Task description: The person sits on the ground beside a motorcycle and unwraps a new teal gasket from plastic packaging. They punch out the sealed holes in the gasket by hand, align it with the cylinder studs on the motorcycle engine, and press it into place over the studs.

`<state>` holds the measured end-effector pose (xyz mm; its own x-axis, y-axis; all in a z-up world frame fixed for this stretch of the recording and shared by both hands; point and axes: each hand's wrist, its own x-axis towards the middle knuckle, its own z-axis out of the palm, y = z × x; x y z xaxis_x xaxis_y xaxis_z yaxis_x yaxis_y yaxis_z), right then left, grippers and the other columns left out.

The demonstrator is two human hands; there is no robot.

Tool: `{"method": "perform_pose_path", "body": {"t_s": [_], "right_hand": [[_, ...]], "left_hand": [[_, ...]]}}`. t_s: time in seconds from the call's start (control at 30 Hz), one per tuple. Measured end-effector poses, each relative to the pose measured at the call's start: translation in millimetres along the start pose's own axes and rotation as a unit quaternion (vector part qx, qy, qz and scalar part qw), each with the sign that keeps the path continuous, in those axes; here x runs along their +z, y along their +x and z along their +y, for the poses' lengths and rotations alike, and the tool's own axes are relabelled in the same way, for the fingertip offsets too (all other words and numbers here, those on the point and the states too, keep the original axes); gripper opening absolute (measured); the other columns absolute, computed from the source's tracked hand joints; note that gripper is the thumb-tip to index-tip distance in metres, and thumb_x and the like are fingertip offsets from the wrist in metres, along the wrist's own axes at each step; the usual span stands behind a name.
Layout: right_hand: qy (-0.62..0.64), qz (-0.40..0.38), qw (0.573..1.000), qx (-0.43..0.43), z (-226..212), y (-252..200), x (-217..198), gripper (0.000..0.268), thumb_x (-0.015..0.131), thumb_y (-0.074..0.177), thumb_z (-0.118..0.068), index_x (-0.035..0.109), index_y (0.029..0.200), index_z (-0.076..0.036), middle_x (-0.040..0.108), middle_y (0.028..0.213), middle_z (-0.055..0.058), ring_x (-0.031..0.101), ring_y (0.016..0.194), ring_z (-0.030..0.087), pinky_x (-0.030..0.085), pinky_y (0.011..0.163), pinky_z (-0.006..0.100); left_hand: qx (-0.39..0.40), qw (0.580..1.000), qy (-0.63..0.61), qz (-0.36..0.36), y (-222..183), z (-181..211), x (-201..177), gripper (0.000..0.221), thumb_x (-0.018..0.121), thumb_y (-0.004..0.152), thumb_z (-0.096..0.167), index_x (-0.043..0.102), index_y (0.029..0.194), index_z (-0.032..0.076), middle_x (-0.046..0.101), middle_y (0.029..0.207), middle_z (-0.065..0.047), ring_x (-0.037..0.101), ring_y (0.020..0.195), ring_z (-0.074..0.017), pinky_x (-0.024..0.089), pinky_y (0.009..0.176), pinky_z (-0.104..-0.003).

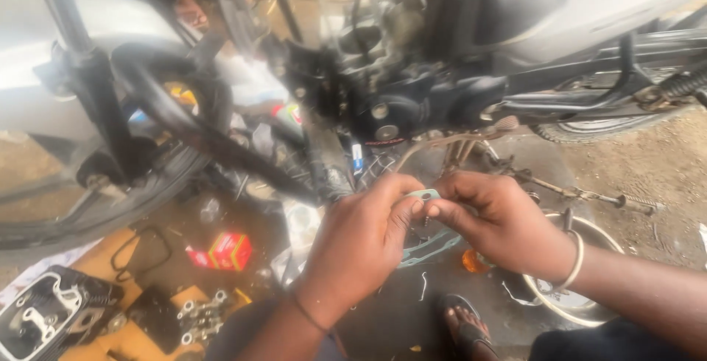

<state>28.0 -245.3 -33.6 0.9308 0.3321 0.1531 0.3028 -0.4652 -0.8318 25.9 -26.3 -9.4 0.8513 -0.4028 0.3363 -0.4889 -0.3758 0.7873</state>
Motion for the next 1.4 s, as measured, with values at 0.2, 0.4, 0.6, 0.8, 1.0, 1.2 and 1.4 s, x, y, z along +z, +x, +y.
{"method": "perform_pose_path", "body": {"t_s": [0.2,0.4,0.6,0.8,1.0,1.2,1.4], "right_hand": [[0.009,0.020,0.999,0.046,8.8,-4.6,-6.7,0.019,0.073,0.088,-0.021,0.076,0.092,-0.003,0.076,0.077,0.005,0.066,0.071,0.010,0.056,0.065,0.028],[-0.018,0.013,1.000,0.009,13.0,1.7,-13.6,0.022,0.070,0.091,-0.026,0.078,0.096,-0.006,0.078,0.077,0.003,0.070,0.067,0.010,0.057,0.061,0.027],[-0.107,-0.003,0.994,-0.019,45.5,-0.4,-39.3,0.019,0.071,0.088,-0.024,0.077,0.093,-0.007,0.078,0.083,0.006,0.073,0.071,0.013,0.060,0.065,0.028],[-0.107,0.076,0.988,0.086,31.5,20.9,-51.5,0.020,0.079,0.078,-0.026,0.082,0.088,-0.009,0.080,0.089,0.002,0.078,0.077,0.016,0.063,0.071,0.029],[-0.094,0.051,0.978,-0.179,-1.9,37.0,-29.8,0.019,0.080,0.080,-0.017,0.076,0.094,-0.005,0.079,0.093,0.006,0.077,0.081,0.017,0.061,0.070,0.030],[-0.108,0.052,0.986,-0.117,7.4,30.3,-23.6,0.011,0.078,0.083,-0.015,0.076,0.087,-0.006,0.078,0.080,0.006,0.077,0.069,0.017,0.060,0.062,0.030],[-0.095,0.084,0.989,-0.077,23.3,22.5,-43.3,0.011,0.076,0.083,-0.016,0.077,0.087,-0.006,0.079,0.085,0.005,0.078,0.071,0.018,0.063,0.064,0.028]], "left_hand": [[0.032,0.995,-0.008,0.089,12.0,4.9,21.8,0.014,0.072,0.094,0.021,0.072,0.092,0.007,0.070,0.082,-0.012,0.070,0.071,-0.0278,0.053,0.064,-0.037],[0.052,0.990,-0.004,0.128,18.7,-1.0,34.7,0.015,0.071,0.094,0.018,0.070,0.089,0.004,0.068,0.086,-0.010,0.069,0.076,-0.0263,0.054,0.069,-0.035],[0.077,0.982,0.024,0.173,26.9,-11.6,19.5,0.018,0.069,0.099,0.019,0.069,0.092,0.002,0.068,0.089,-0.011,0.069,0.081,-0.0264,0.054,0.073,-0.035],[0.080,0.985,0.001,0.152,29.5,-20.8,18.5,0.016,0.075,0.094,0.021,0.077,0.094,0.005,0.070,0.086,-0.008,0.068,0.081,-0.0215,0.053,0.073,-0.033],[-0.034,0.992,-0.025,0.120,33.5,-13.3,20.9,0.015,0.079,0.086,0.022,0.082,0.092,0.008,0.068,0.078,-0.008,0.066,0.068,-0.0168,0.052,0.062,-0.030],[-0.009,0.984,-0.093,0.150,27.9,-17.5,20.9,0.013,0.083,0.081,0.018,0.081,0.089,0.008,0.072,0.080,-0.004,0.068,0.072,-0.0132,0.054,0.066,-0.028],[-0.058,0.976,-0.093,0.189,24.4,-13.4,11.5,0.013,0.082,0.083,0.022,0.081,0.086,0.009,0.073,0.076,-0.003,0.068,0.065,-0.0115,0.054,0.063,-0.027]]}}
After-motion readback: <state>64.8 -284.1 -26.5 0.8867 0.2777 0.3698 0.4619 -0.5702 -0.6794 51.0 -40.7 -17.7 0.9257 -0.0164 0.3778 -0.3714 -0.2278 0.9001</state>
